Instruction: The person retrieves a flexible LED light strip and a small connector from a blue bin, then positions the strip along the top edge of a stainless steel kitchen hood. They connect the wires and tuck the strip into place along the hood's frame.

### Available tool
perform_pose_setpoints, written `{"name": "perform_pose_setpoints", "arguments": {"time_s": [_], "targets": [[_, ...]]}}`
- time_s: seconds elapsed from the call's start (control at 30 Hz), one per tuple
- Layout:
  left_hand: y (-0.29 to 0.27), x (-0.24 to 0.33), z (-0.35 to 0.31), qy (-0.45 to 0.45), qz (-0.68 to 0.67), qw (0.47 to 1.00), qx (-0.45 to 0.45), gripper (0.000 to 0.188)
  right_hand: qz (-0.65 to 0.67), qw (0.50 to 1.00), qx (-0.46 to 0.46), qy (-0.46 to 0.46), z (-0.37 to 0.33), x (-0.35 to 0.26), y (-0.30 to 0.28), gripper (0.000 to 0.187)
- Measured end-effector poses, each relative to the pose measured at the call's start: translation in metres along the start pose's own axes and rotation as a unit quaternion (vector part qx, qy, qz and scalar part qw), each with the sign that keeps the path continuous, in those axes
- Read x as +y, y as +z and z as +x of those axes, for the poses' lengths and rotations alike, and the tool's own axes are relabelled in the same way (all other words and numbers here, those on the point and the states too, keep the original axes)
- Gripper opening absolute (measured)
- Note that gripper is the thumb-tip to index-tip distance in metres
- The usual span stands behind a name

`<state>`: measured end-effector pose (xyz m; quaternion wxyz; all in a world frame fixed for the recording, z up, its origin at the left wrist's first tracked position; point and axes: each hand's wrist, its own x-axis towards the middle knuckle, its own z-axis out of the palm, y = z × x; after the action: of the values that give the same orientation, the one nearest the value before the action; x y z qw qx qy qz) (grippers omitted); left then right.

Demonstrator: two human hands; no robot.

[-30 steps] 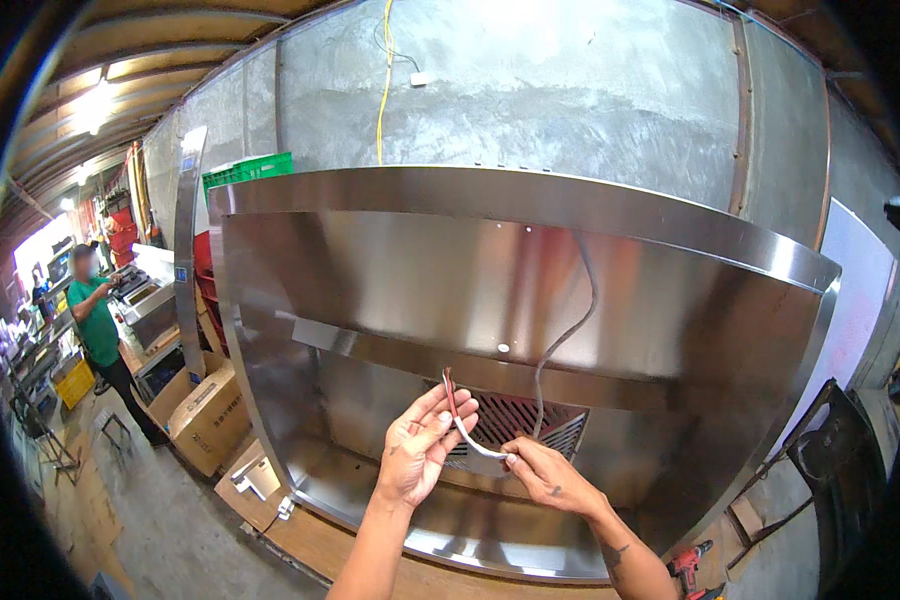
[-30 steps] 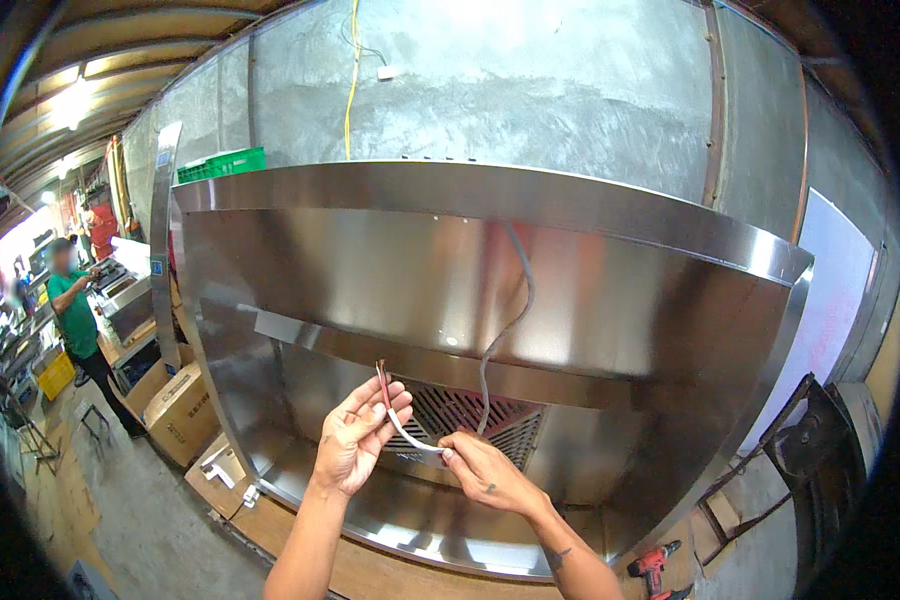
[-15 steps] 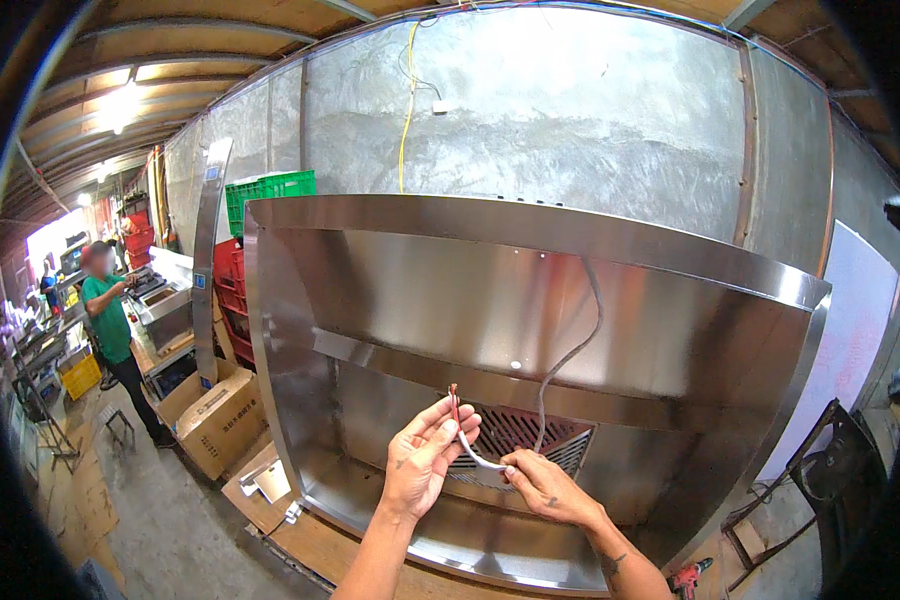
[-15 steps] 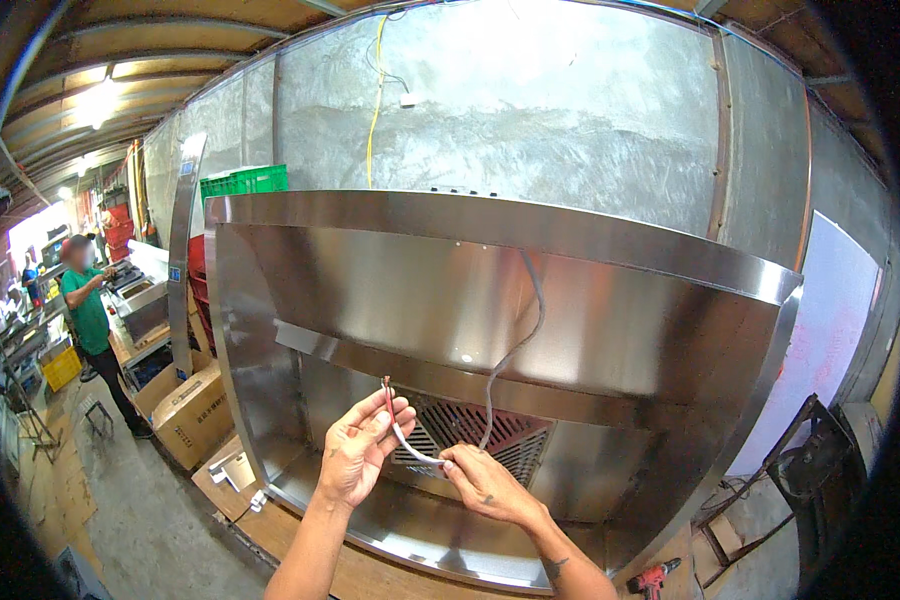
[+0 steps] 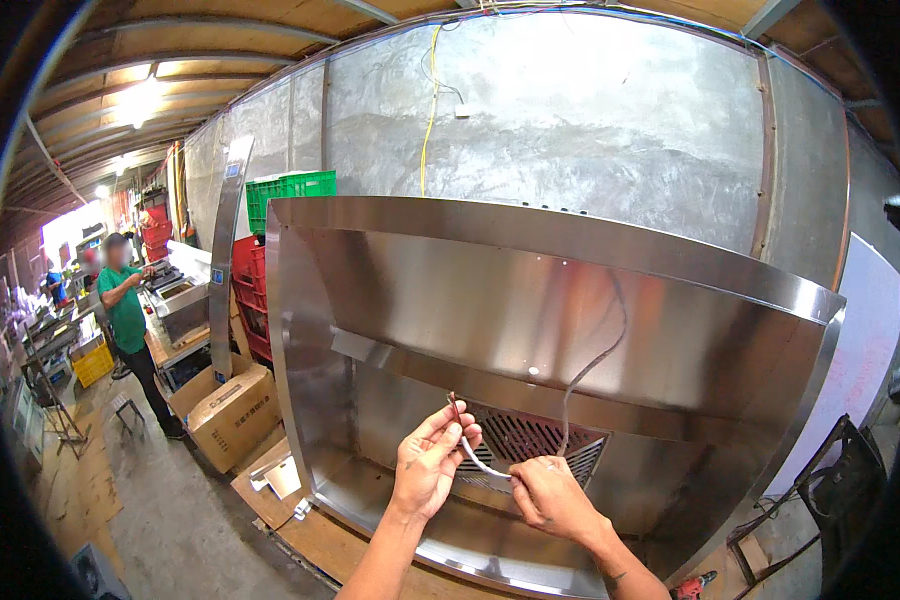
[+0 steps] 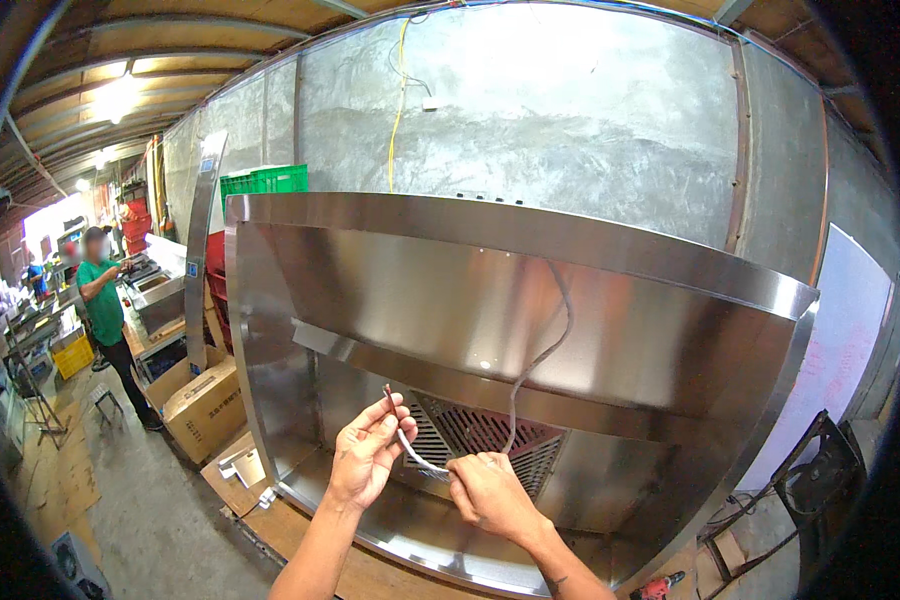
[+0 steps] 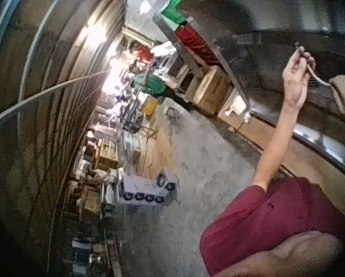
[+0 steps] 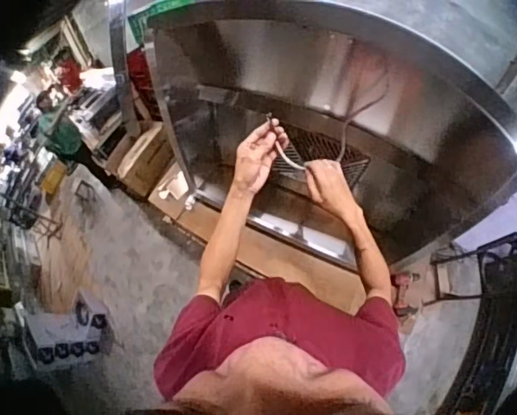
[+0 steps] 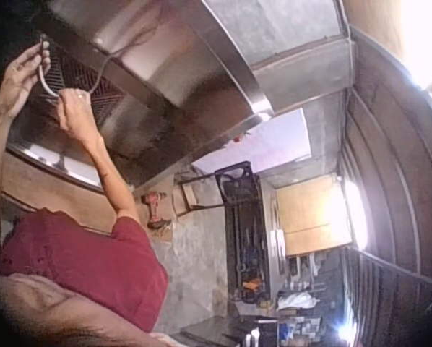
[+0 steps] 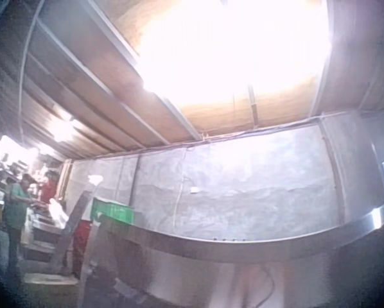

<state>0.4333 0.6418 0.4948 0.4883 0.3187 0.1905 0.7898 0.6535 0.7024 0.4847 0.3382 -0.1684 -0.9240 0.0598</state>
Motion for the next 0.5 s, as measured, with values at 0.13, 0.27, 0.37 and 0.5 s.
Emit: {"name": "perform_pose_setpoints", "arguments": {"time_s": [0.13, 0.27, 0.37, 0.5], "targets": [[-0.011, -0.012, 0.01, -0.014, -0.047, 0.999, 0.004, 0.032, -0.114, 0.992, 0.021, -0.056, -0.002, -0.015, -0.001, 0.021], [-0.014, -0.037, 0.027, -0.026, 0.042, 0.998, 0.041, 0.032, -0.175, 0.983, 0.021, -0.039, -0.005, -0.018, 0.001, 0.02], [-0.002, -0.064, 0.045, -0.015, 0.224, 0.972, 0.072, 0.03, -0.191, 0.981, 0.01, -0.01, -0.011, -0.003, 0.006, 0.021], [0.004, -0.106, 0.087, -0.029, 0.314, 0.949, 0.028, 0.027, -0.222, 0.974, 0.029, 0.038, -0.014, 0.022, 0.006, 0.018]]}}
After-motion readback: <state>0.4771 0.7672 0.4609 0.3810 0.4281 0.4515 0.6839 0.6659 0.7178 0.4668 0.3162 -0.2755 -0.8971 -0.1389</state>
